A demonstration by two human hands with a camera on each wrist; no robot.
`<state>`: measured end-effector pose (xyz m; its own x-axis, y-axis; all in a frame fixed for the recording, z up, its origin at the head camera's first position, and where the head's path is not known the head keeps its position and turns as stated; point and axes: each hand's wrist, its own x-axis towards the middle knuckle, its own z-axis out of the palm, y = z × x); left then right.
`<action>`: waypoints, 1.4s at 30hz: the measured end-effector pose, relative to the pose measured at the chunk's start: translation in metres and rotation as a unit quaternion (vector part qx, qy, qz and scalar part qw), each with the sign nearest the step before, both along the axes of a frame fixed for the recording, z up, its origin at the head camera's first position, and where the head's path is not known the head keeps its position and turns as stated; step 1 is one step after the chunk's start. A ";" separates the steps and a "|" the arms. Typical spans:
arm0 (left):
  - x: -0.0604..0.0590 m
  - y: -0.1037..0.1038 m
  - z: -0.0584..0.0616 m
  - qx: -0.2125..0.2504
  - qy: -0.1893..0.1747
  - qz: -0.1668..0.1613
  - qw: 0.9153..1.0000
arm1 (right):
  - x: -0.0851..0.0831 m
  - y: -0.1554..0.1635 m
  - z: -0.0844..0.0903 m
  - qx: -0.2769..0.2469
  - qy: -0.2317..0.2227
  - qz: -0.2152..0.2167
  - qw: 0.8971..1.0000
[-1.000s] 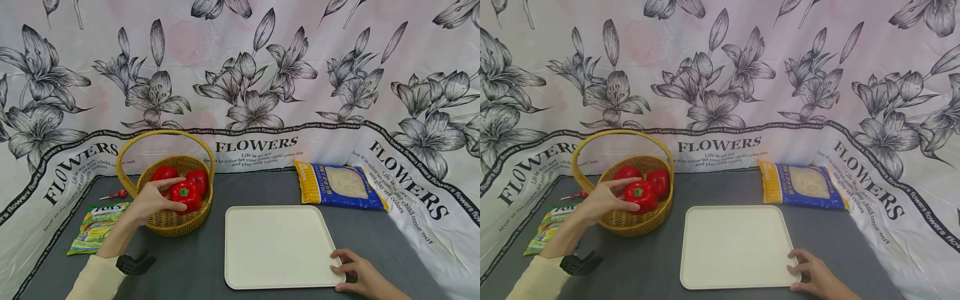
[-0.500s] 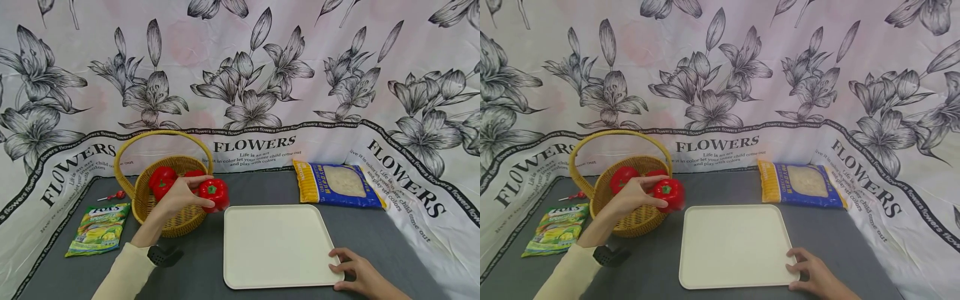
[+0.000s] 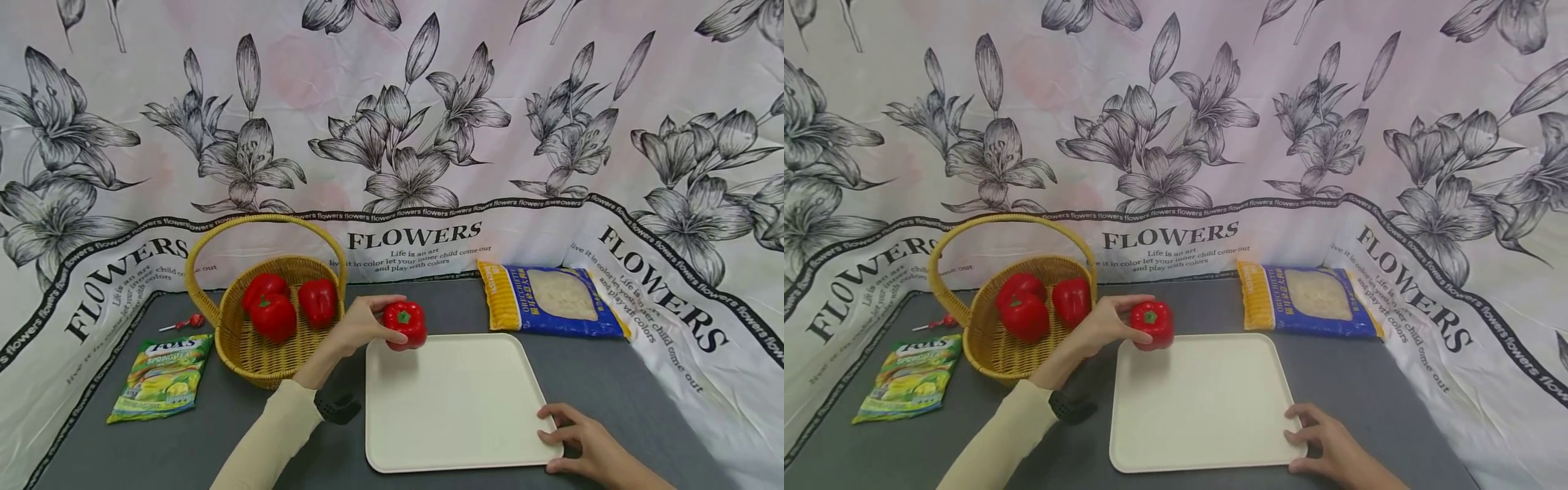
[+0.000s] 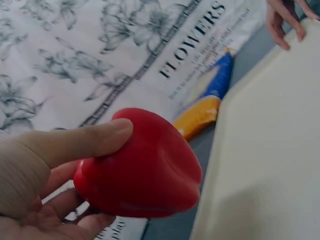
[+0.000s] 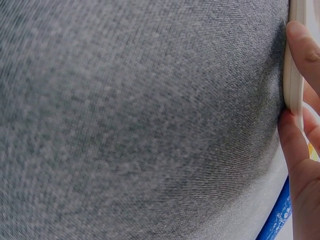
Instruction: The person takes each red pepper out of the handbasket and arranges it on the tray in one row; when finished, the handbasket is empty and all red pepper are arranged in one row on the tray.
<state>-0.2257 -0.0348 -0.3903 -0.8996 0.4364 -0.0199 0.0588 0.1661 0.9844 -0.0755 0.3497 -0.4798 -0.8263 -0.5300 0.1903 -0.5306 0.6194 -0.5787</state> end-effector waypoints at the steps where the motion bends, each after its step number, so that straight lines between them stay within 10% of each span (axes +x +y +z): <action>1: -0.002 0.004 -0.004 -0.002 0.000 -0.005 1.000 | 0.000 0.000 0.000 -0.002 -0.001 0.001 1.000; 32: -0.021 0.135 -0.043 -0.062 -0.001 -0.037 0.997 | -0.001 0.003 -0.006 -0.020 0.041 0.023 0.999; 42: -0.019 0.166 -0.047 -0.139 0.055 -0.019 0.989 | 0.000 0.001 -0.005 0.003 0.040 0.002 0.999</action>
<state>-0.2446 0.1310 -0.4376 -0.8860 0.4612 -0.0474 0.1736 0.4247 0.8885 -0.0753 0.3505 -0.4849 -0.8061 -0.5350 0.2528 -0.5780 0.6206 -0.5298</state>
